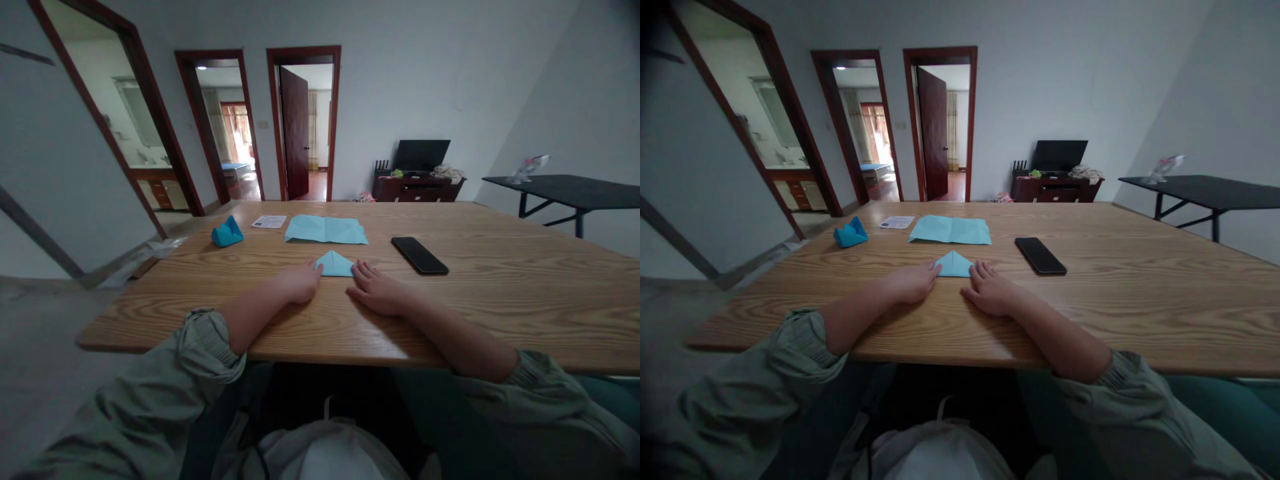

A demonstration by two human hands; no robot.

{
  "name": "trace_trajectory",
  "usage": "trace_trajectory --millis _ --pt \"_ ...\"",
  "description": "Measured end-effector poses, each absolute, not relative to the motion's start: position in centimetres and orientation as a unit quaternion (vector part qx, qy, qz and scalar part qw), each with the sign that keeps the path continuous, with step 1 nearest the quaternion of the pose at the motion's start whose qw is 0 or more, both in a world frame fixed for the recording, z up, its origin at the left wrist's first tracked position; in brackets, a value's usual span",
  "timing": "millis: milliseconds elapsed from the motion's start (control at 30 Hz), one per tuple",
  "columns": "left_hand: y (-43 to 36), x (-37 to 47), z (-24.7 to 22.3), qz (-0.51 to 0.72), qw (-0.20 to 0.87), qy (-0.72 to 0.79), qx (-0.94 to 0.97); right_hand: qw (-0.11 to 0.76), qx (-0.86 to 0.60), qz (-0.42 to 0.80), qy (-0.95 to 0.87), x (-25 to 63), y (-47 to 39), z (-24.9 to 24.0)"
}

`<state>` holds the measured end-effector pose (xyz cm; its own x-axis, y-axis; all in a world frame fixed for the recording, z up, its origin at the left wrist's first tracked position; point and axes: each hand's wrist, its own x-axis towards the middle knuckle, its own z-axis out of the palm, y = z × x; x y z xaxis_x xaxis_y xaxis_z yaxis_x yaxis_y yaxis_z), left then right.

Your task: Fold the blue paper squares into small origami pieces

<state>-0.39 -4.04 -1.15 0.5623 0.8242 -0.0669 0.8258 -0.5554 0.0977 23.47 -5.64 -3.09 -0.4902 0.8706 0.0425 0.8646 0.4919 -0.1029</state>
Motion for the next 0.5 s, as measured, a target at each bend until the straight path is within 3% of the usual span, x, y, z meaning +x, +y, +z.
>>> trace_trajectory --millis 233,500 --pt "-4.4 -0.7 -0.7 -0.036 0.132 0.457 0.879 0.049 -0.505 0.074 -0.859 23.3 -5.9 -2.5" --pt "-1.2 -2.3 -1.2 0.116 0.087 0.458 0.877 0.155 -0.542 0.141 -0.814 24.9 -5.0 -0.8"
